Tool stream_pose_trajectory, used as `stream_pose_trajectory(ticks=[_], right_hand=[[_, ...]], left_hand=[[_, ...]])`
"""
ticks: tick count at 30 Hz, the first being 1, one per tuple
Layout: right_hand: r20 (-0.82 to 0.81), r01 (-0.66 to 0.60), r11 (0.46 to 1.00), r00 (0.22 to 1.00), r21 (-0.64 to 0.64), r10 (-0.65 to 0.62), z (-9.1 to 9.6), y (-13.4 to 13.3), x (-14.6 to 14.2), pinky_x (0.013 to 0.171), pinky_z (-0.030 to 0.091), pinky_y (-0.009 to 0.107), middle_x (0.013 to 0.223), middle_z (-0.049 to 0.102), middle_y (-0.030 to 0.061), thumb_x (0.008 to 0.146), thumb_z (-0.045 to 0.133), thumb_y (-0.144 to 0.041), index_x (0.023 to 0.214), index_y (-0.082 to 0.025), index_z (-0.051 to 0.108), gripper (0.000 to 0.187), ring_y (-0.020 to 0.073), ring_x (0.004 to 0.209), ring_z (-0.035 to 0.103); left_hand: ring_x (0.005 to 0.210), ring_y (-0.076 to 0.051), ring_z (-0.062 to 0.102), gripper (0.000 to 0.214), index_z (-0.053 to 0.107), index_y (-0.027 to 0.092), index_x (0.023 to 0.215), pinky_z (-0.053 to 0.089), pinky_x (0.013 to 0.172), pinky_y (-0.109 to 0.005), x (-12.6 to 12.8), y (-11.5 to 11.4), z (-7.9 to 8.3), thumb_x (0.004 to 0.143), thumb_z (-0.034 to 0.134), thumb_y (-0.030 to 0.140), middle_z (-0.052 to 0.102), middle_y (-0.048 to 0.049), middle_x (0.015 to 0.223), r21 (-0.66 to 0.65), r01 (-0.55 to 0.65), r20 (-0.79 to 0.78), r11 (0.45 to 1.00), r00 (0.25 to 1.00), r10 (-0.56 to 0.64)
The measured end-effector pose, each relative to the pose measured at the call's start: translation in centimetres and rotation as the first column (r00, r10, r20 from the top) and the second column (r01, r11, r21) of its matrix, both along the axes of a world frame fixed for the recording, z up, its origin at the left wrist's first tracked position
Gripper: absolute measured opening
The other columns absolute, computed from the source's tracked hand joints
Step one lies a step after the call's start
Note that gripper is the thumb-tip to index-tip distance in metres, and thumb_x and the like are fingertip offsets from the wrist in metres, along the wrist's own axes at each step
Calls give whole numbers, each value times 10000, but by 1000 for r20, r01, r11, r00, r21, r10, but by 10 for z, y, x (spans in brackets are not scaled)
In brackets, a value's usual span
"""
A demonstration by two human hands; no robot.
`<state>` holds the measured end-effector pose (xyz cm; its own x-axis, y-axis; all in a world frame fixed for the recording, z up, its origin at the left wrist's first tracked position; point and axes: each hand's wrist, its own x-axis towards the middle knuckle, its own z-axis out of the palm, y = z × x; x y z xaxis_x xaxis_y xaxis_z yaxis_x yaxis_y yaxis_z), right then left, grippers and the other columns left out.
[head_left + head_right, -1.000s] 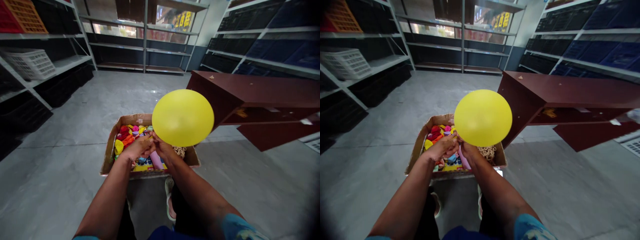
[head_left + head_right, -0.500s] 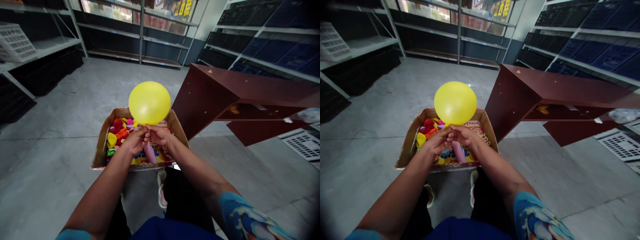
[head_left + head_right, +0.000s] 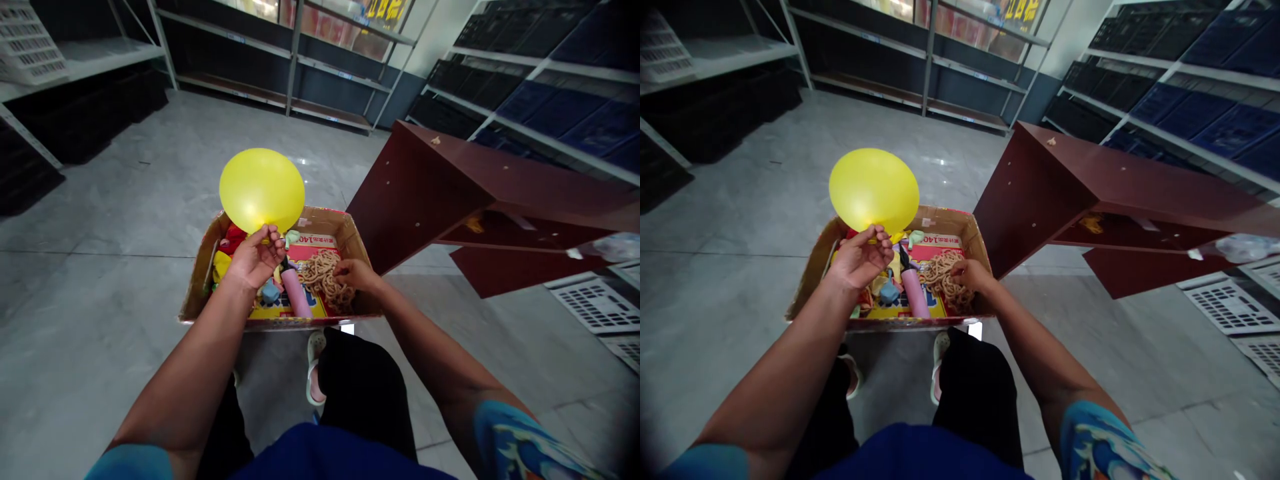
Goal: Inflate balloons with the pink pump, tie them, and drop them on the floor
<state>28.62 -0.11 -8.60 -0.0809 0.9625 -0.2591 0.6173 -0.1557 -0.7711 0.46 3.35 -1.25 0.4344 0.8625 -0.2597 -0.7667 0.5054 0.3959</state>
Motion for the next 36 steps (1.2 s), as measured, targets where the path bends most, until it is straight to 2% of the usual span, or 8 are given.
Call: stream_pose_trajectory(ticks=[3,7,15,19,24,28,31,36], right_hand=[[97,5,999,995,38,-9,-8,-6,-4,655,394,264,698,630,33,558,707,-103,591,-171,642,99,172,736,548],[81,71,994,994,86,-78,-7,-8,-7,684,395,277,744,630,57,582,710,-131,555,-170,629,94,186,774,542],[-258,215,976,945,17,-203,36,-5,2,510,405,237,692,642,23,717,644,-445,740,-175,612,272,114,568,543],[-429,187,981,883,-45,-188,57,-4,-8,491,398,213,820,684,35,706,679,-436,715,-180,594,270,97,591,569],[-659,224,974,726,-45,-197,73,-2,-25,501,378,200,638,637,-26,683,742,-326,710,-182,617,192,74,535,527],[-647,207,978,745,-5,-160,87,0,-43,499,378,206,536,569,-57,676,747,-321,709,-185,630,181,70,492,489],[-565,95,995,822,22,-66,98,0,-63,482,362,205,533,568,-61,669,747,-318,715,-191,651,166,63,463,456],[-235,-161,943,944,291,233,107,2,-95,618,423,248,723,671,2,721,702,-320,731,-200,697,120,119,653,570]], left_hand=[[594,-90,557,74,573,131,788,467,552,-197,-2,1,0,827,545,187,558,-5,657,-2,-16,-29,1000,999,16],[592,-91,563,72,580,132,788,465,543,-196,-2,1,0,819,559,193,565,-8,663,-24,-12,-70,1000,997,10],[568,-86,560,65,602,132,824,449,492,-183,-1,2,0,803,580,190,562,-6,656,-34,-27,-100,999,995,23],[557,-77,558,61,604,127,822,404,433,-154,1,-1,4,786,605,176,571,-8,654,-22,-7,-85,1000,996,5],[647,-103,618,103,623,129,827,455,489,-170,4,-3,1,769,643,212,628,-29,717,-25,14,-157,1000,988,-18],[801,-147,653,134,639,133,836,505,592,-210,9,-7,-3,765,653,246,679,-70,866,14,67,-202,998,977,-63],[868,-173,650,120,642,118,827,530,667,-258,16,-12,-4,784,632,230,682,-104,944,43,111,-220,993,970,-99],[656,-136,623,97,638,85,786,540,597,-285,25,-18,-1,802,596,172,650,-75,765,64,108,-270,992,959,-87]])
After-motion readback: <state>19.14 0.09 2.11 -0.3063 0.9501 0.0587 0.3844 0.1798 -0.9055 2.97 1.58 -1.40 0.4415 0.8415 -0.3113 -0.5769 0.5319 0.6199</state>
